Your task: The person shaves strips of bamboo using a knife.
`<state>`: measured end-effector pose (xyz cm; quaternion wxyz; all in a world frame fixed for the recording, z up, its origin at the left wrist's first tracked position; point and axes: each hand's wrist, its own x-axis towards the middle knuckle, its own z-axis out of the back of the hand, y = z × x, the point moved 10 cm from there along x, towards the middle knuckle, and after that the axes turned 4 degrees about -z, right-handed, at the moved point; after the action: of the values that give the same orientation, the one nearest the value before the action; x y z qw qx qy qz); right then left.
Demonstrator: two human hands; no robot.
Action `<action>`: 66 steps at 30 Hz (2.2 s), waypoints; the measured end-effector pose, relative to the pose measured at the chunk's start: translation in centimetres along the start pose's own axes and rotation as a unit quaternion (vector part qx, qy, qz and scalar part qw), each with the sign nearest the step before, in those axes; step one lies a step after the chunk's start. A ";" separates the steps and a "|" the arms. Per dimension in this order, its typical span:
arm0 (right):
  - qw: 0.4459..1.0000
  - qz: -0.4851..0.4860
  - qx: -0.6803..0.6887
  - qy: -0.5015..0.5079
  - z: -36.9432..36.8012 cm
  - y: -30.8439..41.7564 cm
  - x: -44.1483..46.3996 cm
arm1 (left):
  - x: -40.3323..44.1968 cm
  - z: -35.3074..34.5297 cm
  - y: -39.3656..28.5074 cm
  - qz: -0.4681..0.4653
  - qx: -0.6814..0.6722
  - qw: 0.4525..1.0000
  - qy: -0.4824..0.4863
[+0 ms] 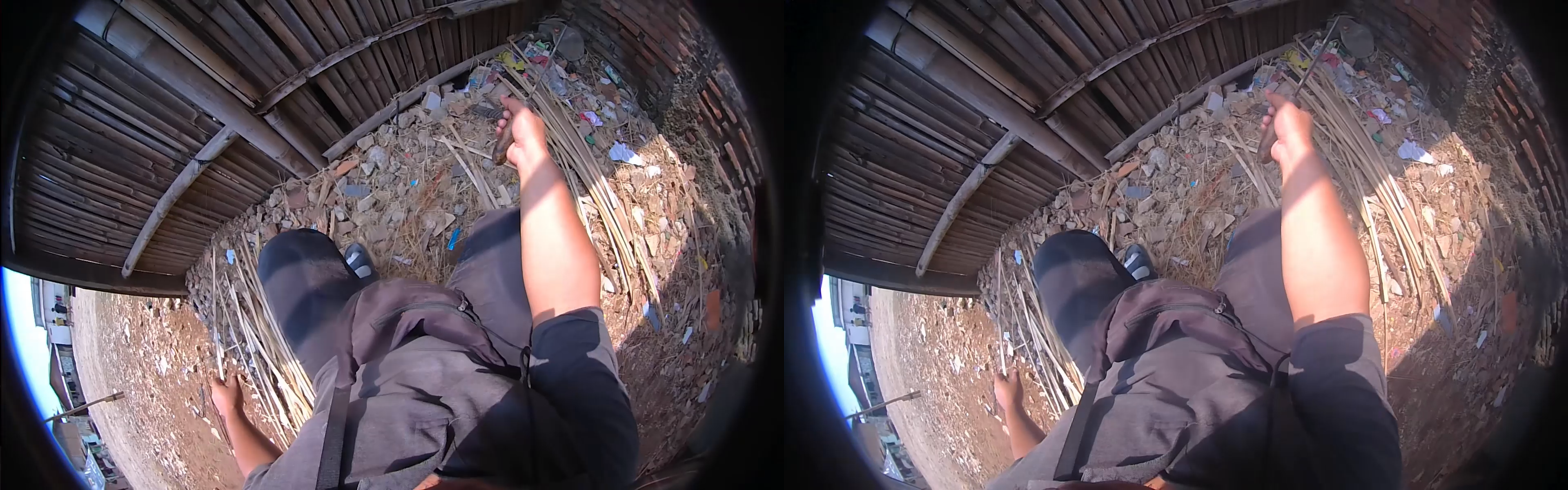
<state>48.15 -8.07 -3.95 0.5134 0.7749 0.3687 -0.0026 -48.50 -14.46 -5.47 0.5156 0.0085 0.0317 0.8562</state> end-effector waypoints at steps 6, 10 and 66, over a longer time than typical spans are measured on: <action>0.996 0.052 -0.079 -0.006 0.2 0.9 -0.5 | -3.2 -10.1 4.1 0.082 0.032 0.990 0.108; 0.990 0.084 -0.109 -0.010 -0.4 1.3 -1.9 | -5.1 -19.1 3.1 -0.016 -0.128 0.974 0.187; 0.733 -0.018 -0.629 -0.258 53.9 -6.2 -11.3 | -3.0 -19.0 -16.2 -0.023 -0.090 0.898 0.430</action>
<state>56.52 -56.26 -30.05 0.9589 0.2375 0.1537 0.0210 -33.72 -10.46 -25.41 0.4696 -0.4082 0.1732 0.7635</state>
